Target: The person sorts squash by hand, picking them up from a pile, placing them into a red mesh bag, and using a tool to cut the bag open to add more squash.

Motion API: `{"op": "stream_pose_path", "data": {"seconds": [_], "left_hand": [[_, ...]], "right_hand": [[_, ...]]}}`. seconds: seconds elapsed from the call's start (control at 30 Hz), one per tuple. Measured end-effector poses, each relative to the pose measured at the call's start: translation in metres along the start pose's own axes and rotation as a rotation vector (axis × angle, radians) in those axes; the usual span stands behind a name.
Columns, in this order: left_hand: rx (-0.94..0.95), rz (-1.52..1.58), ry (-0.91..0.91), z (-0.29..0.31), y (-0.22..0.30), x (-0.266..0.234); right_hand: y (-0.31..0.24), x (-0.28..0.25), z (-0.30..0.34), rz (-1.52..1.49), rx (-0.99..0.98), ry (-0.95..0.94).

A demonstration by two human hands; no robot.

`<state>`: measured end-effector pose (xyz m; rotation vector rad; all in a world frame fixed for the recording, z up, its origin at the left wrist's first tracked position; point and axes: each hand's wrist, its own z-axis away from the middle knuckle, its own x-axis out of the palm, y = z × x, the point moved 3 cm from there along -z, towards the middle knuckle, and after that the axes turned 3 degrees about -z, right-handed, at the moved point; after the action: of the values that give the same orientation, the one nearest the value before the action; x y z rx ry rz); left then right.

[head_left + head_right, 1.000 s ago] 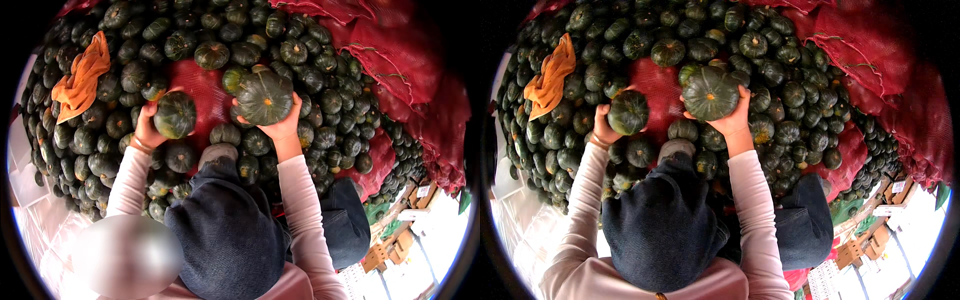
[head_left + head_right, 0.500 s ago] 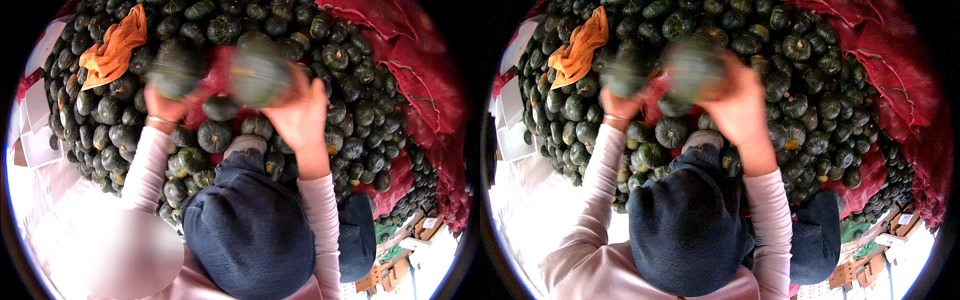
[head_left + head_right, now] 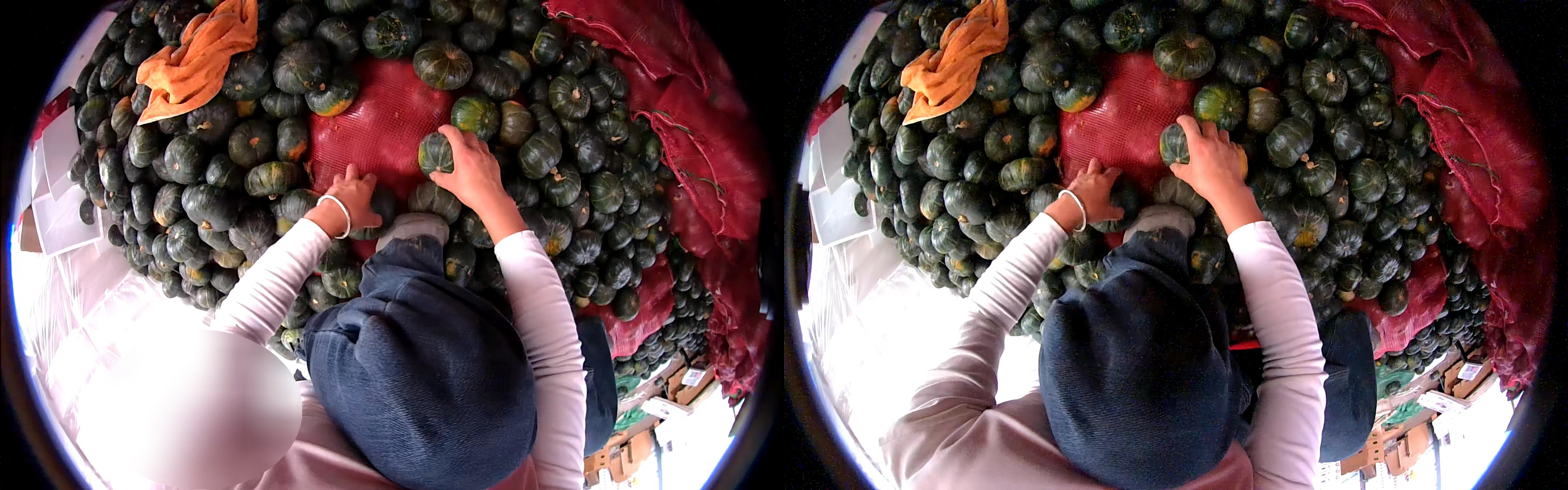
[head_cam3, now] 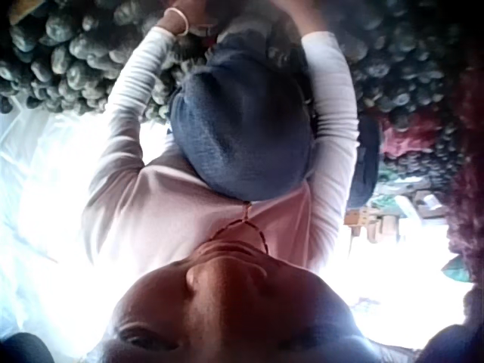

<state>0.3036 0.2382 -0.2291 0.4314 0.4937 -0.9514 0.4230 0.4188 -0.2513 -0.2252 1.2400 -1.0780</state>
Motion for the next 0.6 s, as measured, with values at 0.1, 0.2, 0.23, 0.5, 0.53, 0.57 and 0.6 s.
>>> {"op": "stream_pose_path", "data": {"seconds": [0.1, 0.2, 0.23, 0.5, 0.53, 0.57, 0.6], "left_hand": [[0.072, 0.046, 0.091, 0.005, -0.016, 0.005], [0.078, 0.2, 0.092, 0.013, -0.02, 0.011], [0.084, 0.259, 0.06, 0.018, -0.017, 0.004], [-0.339, 1.043, 1.055, 0.173, -0.254, -0.096], [-0.377, 1.315, 1.229, 0.209, -0.315, -0.097], [-0.401, 1.717, 1.403, 0.228, -0.342, -0.096], [-0.417, 1.692, 1.486, 0.273, -0.367, -0.096]], "right_hand": [[0.002, -0.008, 0.0, -0.064, 0.041, 0.059], [0.014, -0.016, 0.006, -0.24, 0.236, 0.07], [0.019, -0.015, 0.008, -0.278, 0.259, 0.105], [-0.121, -0.019, 0.009, -1.584, 0.005, -0.137], [-0.15, -0.025, 0.005, -1.688, -0.101, -0.376], [-0.164, -0.025, 0.004, -1.774, -0.195, -0.614], [-0.158, -0.022, -0.003, -1.601, -0.208, -0.528]]}}
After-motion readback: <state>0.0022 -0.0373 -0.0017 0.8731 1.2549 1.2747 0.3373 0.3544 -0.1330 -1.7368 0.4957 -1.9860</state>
